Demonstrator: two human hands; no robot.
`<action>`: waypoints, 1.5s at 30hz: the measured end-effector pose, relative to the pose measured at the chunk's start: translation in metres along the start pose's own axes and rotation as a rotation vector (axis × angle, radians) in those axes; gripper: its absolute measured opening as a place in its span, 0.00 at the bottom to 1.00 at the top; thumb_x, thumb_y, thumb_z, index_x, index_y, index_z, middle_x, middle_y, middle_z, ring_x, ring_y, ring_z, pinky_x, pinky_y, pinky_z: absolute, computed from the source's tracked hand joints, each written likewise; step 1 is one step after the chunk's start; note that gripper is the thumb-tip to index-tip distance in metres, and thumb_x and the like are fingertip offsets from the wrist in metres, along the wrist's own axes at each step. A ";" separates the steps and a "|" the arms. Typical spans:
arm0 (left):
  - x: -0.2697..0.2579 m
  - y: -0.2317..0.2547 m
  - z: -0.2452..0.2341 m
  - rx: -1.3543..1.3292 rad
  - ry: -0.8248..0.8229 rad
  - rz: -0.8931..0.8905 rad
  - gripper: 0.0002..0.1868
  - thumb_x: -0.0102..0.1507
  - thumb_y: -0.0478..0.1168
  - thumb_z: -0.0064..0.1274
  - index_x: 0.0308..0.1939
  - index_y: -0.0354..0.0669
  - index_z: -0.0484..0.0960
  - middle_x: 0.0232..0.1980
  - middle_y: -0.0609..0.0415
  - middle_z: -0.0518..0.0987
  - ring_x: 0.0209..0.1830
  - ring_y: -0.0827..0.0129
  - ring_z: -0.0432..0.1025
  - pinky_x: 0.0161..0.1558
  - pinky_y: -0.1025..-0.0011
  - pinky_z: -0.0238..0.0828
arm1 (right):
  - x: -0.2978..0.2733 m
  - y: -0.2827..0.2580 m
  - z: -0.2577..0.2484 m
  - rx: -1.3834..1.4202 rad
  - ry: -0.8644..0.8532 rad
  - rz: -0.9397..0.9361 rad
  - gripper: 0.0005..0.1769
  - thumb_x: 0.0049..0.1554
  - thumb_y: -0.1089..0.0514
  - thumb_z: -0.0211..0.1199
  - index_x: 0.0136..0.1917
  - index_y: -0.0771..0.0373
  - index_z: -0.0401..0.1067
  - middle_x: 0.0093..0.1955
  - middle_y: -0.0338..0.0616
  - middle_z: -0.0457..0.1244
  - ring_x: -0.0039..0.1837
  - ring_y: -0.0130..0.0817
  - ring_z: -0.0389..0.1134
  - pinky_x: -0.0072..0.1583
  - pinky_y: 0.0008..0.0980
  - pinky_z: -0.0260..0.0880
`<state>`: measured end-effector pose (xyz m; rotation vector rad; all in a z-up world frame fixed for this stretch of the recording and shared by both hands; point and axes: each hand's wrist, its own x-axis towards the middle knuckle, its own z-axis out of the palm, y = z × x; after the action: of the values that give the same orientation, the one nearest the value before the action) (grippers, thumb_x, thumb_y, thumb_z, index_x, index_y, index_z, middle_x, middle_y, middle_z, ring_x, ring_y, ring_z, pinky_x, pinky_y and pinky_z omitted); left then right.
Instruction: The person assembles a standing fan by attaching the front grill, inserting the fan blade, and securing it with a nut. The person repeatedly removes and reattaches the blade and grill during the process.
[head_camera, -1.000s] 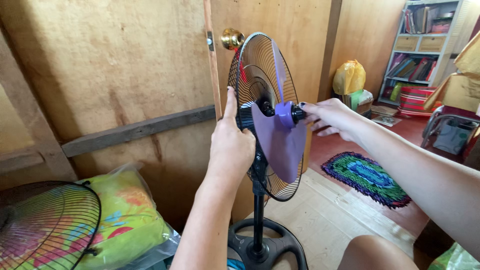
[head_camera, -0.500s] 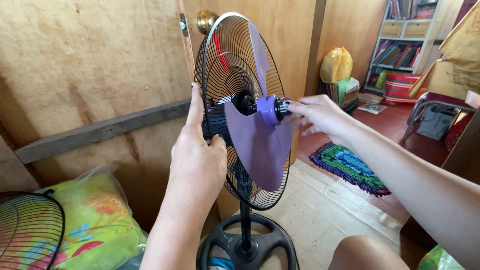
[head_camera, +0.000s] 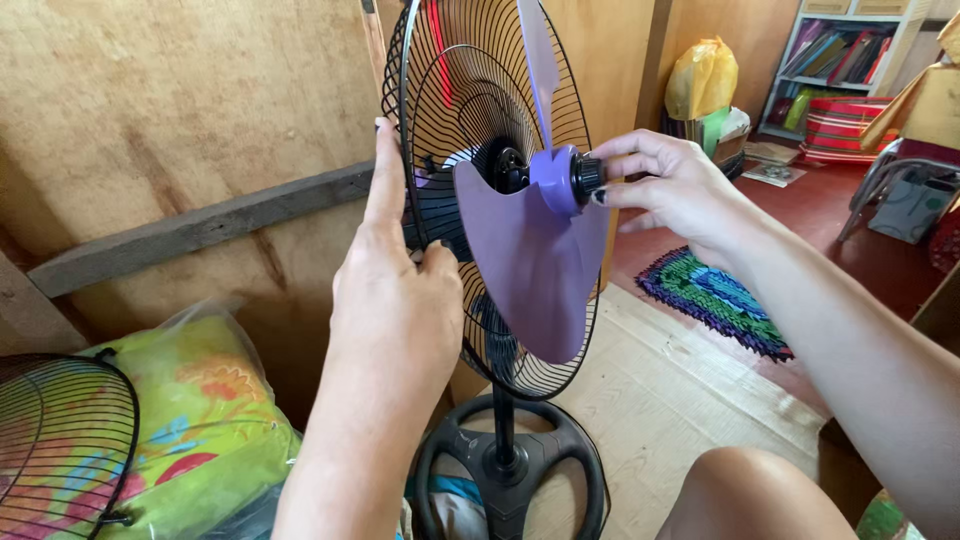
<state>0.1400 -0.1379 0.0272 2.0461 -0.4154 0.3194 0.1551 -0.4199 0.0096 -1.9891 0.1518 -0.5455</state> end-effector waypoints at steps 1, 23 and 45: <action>-0.001 0.001 -0.002 -0.010 0.009 0.021 0.51 0.59 0.31 0.48 0.82 0.70 0.45 0.39 0.36 0.82 0.30 0.51 0.79 0.38 0.57 0.75 | -0.001 -0.002 -0.001 -0.024 0.014 0.013 0.22 0.54 0.53 0.63 0.62 0.53 0.70 0.53 0.36 0.69 0.52 0.22 0.70 0.48 0.31 0.75; 0.000 -0.005 0.004 -0.081 0.026 0.043 0.52 0.58 0.29 0.47 0.82 0.69 0.47 0.35 0.38 0.82 0.31 0.51 0.80 0.39 0.58 0.76 | 0.012 0.005 0.001 -0.200 0.003 0.127 0.20 0.60 0.46 0.61 0.59 0.59 0.78 0.51 0.40 0.72 0.49 0.29 0.70 0.42 0.32 0.70; 0.004 -0.015 0.002 -0.064 0.003 -0.016 0.52 0.60 0.32 0.51 0.82 0.75 0.45 0.34 0.40 0.80 0.31 0.53 0.78 0.43 0.59 0.74 | 0.024 -0.002 -0.003 -0.150 -0.080 0.232 0.19 0.57 0.49 0.65 0.57 0.61 0.78 0.49 0.40 0.71 0.45 0.30 0.69 0.44 0.33 0.72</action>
<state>0.1503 -0.1333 0.0166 1.9857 -0.4027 0.2962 0.1750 -0.4294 0.0199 -2.0998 0.3776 -0.3122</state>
